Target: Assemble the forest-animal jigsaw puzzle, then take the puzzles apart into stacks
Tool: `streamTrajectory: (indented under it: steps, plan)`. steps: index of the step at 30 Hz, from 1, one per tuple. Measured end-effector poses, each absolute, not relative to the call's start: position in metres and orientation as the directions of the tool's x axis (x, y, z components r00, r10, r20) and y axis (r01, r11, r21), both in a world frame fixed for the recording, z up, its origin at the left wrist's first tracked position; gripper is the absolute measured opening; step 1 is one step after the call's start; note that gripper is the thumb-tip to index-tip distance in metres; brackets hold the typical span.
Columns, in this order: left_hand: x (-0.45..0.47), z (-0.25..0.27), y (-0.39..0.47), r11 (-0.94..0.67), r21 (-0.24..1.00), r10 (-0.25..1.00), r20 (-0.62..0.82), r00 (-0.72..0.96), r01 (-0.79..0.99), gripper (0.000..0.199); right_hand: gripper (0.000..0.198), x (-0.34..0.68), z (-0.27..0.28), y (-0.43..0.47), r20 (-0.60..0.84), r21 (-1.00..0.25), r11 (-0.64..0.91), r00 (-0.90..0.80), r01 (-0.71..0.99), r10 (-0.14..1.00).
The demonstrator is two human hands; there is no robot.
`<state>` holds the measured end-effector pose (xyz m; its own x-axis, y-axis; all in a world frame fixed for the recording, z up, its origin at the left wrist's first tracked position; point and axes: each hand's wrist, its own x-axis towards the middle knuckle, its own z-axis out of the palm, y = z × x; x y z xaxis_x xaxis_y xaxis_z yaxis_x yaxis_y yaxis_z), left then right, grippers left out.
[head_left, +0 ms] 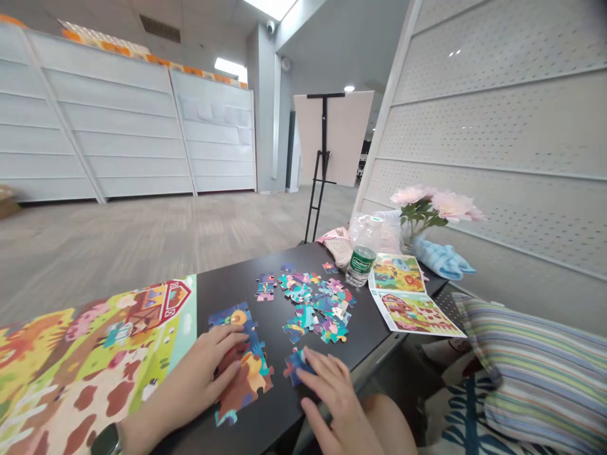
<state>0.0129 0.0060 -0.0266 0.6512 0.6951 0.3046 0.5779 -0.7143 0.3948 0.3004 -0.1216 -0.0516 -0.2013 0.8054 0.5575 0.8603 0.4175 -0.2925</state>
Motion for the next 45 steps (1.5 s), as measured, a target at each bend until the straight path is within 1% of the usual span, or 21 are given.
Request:
streamTrajectory:
  steps: [2, 4, 5, 7, 10, 14, 19, 21, 25, 28, 30, 32, 35, 37, 39, 42, 45]
  plan:
    - [0.013, -0.026, 0.005, -0.719, 0.389, 0.690, 0.304, 0.657, 0.576, 0.031, 0.033, 0.316, -0.050, -0.111, 0.572, -0.406, 0.283, 0.000, 0.869, 0.821]
    - [0.014, -0.023, 0.005, -0.726, 0.386, 0.681, 0.293, 0.671, 0.569, 0.030, 0.028, 0.334, -0.050, -0.096, 0.554, -0.522, 0.097, 0.251, 0.847, 0.793]
    - [0.014, -0.022, 0.005, -0.729, 0.386, 0.677, 0.287, 0.678, 0.565, 0.029, 0.031, 0.342, -0.050, -0.089, 0.525, -0.553, 0.022, 0.327, 0.833, 0.786]
    - [0.014, -0.020, 0.004, -0.733, 0.390, 0.671, 0.280, 0.687, 0.557, 0.029, 0.036, 0.353, -0.051, -0.078, 0.463, -0.573, -0.046, 0.370, 0.818, 0.806]
    - [0.015, -0.018, 0.004, -0.734, 0.398, 0.668, 0.276, 0.691, 0.550, 0.029, 0.033, 0.355, -0.054, -0.071, 0.417, -0.598, -0.022, 0.335, 0.801, 0.845]
    - [0.015, -0.015, 0.003, -0.727, 0.401, 0.673, 0.250, 0.696, 0.558, 0.028, 0.040, 0.352, -0.058, -0.073, 0.410, -0.648, -0.006, 0.356, 0.762, 0.840]
    - [0.015, -0.014, 0.002, -0.717, 0.411, 0.678, 0.222, 0.701, 0.563, 0.028, 0.042, 0.356, -0.058, -0.073, 0.417, -0.641, 0.020, 0.327, 0.767, 0.848]
    - [0.015, -0.015, 0.002, -0.713, 0.419, 0.681, 0.222, 0.698, 0.563, 0.027, 0.041, 0.354, -0.057, -0.073, 0.410, -0.604, 0.004, 0.307, 0.797, 0.859]
    - [0.014, -0.016, 0.001, -0.707, 0.422, 0.687, 0.218, 0.693, 0.568, 0.028, 0.040, 0.339, -0.052, -0.072, 0.399, -0.454, -0.075, 0.277, 0.888, 0.874]
    - [0.014, -0.015, 0.001, -0.707, 0.420, 0.685, 0.208, 0.698, 0.568, 0.027, 0.041, 0.332, -0.042, -0.059, 0.401, -0.414, -0.060, 0.241, 0.908, 0.884]
    - [0.015, -0.014, 0.001, -0.706, 0.424, 0.684, 0.204, 0.700, 0.567, 0.026, 0.043, 0.332, -0.033, -0.042, 0.404, -0.396, -0.029, 0.202, 0.918, 0.892]
    - [0.015, -0.014, 0.001, -0.702, 0.430, 0.687, 0.199, 0.698, 0.568, 0.026, 0.046, 0.331, -0.024, -0.021, 0.381, -0.344, 0.000, 0.140, 0.939, 0.914]
    - [0.015, -0.012, 0.001, -0.696, 0.439, 0.691, 0.195, 0.696, 0.568, 0.027, 0.047, 0.321, -0.013, 0.007, 0.235, -0.273, 0.030, 0.036, 0.962, 0.971]
    - [0.015, -0.012, 0.000, -0.694, 0.447, 0.693, 0.202, 0.693, 0.564, 0.027, 0.046, 0.307, -0.006, 0.022, 0.139, -0.254, 0.089, -0.055, 0.963, 0.989]
    - [0.016, -0.011, -0.001, -0.691, 0.453, 0.696, 0.207, 0.688, 0.563, 0.027, 0.044, 0.292, 0.000, 0.037, 0.119, -0.253, 0.157, -0.130, 0.955, 0.984]
    - [0.016, -0.010, -0.002, -0.687, 0.460, 0.700, 0.208, 0.683, 0.563, 0.028, 0.045, 0.273, 0.008, 0.066, 0.133, -0.284, 0.217, -0.186, 0.934, 0.974]
    - [0.015, -0.007, -0.002, -0.682, 0.465, 0.701, 0.196, 0.686, 0.564, 0.029, 0.061, 0.263, 0.006, 0.100, 0.088, -0.333, 0.262, -0.246, 0.906, 0.965]
